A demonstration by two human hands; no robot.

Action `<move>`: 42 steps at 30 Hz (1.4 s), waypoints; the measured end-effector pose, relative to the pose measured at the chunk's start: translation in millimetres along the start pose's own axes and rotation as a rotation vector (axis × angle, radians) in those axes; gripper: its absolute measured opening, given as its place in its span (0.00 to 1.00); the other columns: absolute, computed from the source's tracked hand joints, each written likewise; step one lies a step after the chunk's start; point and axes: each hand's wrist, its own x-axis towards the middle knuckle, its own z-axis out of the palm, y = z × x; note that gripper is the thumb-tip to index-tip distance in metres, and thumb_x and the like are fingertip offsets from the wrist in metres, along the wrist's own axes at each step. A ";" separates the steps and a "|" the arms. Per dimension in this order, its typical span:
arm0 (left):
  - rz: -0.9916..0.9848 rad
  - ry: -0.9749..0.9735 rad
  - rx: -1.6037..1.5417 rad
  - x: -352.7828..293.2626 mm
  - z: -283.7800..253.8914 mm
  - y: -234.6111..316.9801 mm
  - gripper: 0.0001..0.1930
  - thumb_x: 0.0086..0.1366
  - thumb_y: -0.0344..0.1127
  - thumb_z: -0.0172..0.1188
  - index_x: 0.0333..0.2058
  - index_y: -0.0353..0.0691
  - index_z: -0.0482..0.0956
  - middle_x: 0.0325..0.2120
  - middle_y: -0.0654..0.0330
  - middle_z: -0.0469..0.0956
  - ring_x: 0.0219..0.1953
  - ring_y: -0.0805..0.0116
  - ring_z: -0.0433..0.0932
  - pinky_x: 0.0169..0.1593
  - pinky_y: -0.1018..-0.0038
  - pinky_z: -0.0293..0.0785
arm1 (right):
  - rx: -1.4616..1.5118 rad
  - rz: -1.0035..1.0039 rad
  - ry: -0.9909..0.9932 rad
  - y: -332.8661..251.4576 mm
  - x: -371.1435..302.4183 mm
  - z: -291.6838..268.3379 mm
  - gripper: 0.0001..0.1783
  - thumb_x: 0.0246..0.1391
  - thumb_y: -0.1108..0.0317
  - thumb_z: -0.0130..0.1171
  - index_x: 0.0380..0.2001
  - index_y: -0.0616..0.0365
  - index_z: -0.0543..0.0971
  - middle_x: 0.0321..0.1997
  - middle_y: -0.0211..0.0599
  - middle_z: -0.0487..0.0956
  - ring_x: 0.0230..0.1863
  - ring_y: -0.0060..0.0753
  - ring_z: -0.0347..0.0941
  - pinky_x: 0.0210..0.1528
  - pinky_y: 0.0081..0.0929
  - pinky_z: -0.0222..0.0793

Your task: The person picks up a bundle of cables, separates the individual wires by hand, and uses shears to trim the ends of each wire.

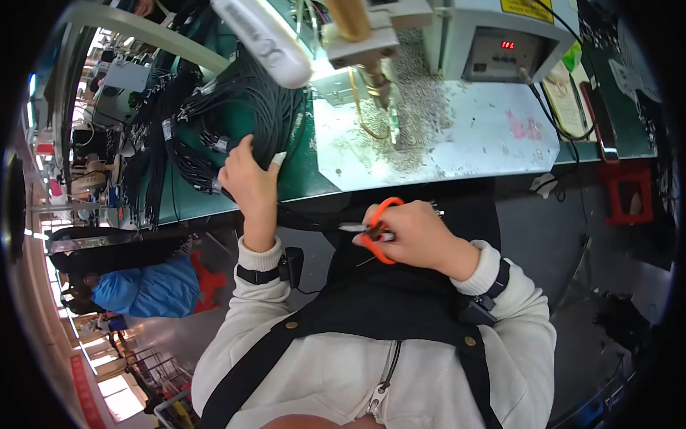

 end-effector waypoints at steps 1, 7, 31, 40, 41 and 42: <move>0.067 0.013 -0.010 -1.6 3.4 -4.7 0.27 0.37 0.32 0.68 0.40 0.39 0.69 0.32 0.61 0.71 0.37 0.61 0.69 0.48 0.67 0.58 | -0.066 -0.003 -0.072 1.5 5.7 6.5 0.10 0.42 0.70 0.60 0.17 0.58 0.68 0.12 0.33 0.68 0.13 0.26 0.66 0.15 0.19 0.56; -0.121 -0.212 -0.630 20.4 2.2 -34.5 0.24 0.41 0.30 0.65 0.40 0.37 0.68 0.25 0.61 0.70 0.27 0.73 0.68 0.33 0.78 0.64 | -0.136 0.007 -0.253 12.5 35.0 40.0 0.12 0.40 0.65 0.62 0.20 0.59 0.71 0.14 0.37 0.69 0.14 0.35 0.66 0.16 0.22 0.58; -0.451 -0.372 -1.615 31.8 -14.6 -70.4 0.14 0.46 0.26 0.62 0.33 0.32 0.71 0.29 0.60 0.73 0.32 0.71 0.72 0.36 0.77 0.68 | 0.410 0.262 -0.142 4.1 102.0 104.7 0.06 0.48 0.72 0.53 0.22 0.62 0.72 0.16 0.32 0.74 0.19 0.23 0.72 0.22 0.18 0.66; -0.310 -0.538 -1.510 44.0 2.0 -64.7 0.18 0.47 0.22 0.56 0.40 0.33 0.66 0.32 0.58 0.72 0.33 0.70 0.73 0.35 0.77 0.70 | 0.094 -0.401 0.150 11.2 122.8 121.5 0.03 0.46 0.76 0.54 0.28 0.61 0.73 0.29 0.37 0.76 0.31 0.31 0.73 0.31 0.23 0.67; -0.215 -0.504 -1.408 46.0 6.4 -63.0 0.19 0.47 0.23 0.56 0.41 0.32 0.66 0.31 0.58 0.72 0.31 0.69 0.73 0.33 0.77 0.70 | 0.120 -0.344 0.162 12.4 122.3 122.8 0.04 0.45 0.76 0.54 0.28 0.60 0.73 0.29 0.37 0.76 0.31 0.33 0.73 0.31 0.24 0.67; -0.121 -0.471 -1.306 48.5 9.5 -60.5 0.20 0.48 0.23 0.56 0.42 0.32 0.65 0.30 0.57 0.72 0.30 0.69 0.74 0.31 0.76 0.70 | 0.145 -0.288 0.174 13.5 121.4 123.9 0.05 0.45 0.76 0.54 0.28 0.60 0.73 0.30 0.36 0.76 0.32 0.34 0.73 0.32 0.25 0.67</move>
